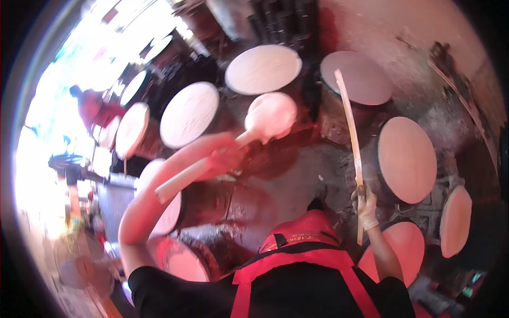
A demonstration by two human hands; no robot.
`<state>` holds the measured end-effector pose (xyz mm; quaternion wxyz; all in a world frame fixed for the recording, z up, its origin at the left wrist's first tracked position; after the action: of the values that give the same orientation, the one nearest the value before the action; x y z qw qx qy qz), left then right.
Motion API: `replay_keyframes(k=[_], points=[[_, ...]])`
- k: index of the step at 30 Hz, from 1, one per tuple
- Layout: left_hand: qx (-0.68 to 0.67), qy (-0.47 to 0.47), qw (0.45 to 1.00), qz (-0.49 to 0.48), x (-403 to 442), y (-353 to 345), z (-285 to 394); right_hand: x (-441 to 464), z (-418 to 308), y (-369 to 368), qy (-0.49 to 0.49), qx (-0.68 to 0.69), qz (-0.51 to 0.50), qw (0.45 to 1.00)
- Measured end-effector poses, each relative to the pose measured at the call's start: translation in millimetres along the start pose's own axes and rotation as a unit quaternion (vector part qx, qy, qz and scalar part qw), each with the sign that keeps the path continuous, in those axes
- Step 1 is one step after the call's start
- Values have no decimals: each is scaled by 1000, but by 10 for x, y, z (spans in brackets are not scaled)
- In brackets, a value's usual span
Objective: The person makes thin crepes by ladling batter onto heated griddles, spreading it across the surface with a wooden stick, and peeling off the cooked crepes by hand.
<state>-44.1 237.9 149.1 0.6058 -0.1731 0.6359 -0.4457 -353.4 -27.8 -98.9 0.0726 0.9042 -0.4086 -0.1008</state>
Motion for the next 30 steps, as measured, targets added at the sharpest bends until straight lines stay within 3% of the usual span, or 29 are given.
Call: replay_keyframes(k=[1,2,3,4,5,6,7,8,9,11,12,14,15,16,17,19,22,23,24,25,27,29,30], points=[[42,3,999,-19,412,-266,327,163,-135,148,-30,63,9,998],[139,-16,990,20,866,-598,706,496,-141,413,22,38,0,999],[361,-119,921,85,1401,-679,1289,714,-392,581,40,65,16,997],[369,-65,919,121,1873,-1118,1491,973,-670,773,132,-28,16,991],[445,-120,883,87,2325,-1426,1765,1225,-870,925,150,-70,0,986],[520,-225,815,121,2587,-1888,1874,1431,-1256,1039,249,-111,22,962],[604,-302,725,134,2934,-2160,2092,1643,-1613,1145,283,-198,63,936],[696,-332,615,166,3077,-2466,2106,1711,-1946,1173,357,-266,122,887],[771,-357,490,197,3295,-2769,2101,1959,-1901,1311,307,-314,127,890],[825,-419,370,82,3623,-3284,1905,2389,-1836,1568,210,-302,168,915],[851,-368,335,171,4039,-3201,2047,2566,-1685,1657,204,-301,175,915],[836,-375,365,165,4615,-3054,2125,2882,-1051,1856,157,-14,202,967],[817,-385,397,163,4811,-2989,2173,2898,-934,1927,150,-12,210,966],[789,-394,444,157,5107,-2820,2236,2974,-503,1868,-26,187,126,974],[795,-389,442,148,5300,-2791,2221,2952,-177,1665,-194,374,31,906],[696,-356,605,153,5594,-2550,2183,2895,-10,1374,-216,341,148,903],[540,-382,741,115,6206,-2031,2169,2899,465,966,-142,333,207,909],[543,-378,742,109,6367,-1958,2159,2982,690,872,-119,291,233,920],[476,-402,778,80,6484,-1904,2189,3149,791,880,14,148,328,933],[404,-423,810,51,6540,-1858,2234,3224,735,812,144,-5,407,902],[387,-404,827,49,6510,-1965,2392,3393,442,718,145,-67,408,899],[267,-361,892,-49,6395,-2175,2659,3659,384,643,-2,66,400,914],[274,-351,892,-78,6270,-2330,2827,3893,477,597,-36,143,386,911]])
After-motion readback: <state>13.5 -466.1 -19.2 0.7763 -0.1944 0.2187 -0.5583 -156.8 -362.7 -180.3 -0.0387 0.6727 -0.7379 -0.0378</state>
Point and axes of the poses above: each hand's wrist, its own x-axis towards the middle knuckle, its own y-axis out of the back of the hand, z = x × y, the point moved 7 cm from there along x, towards the middle knuckle
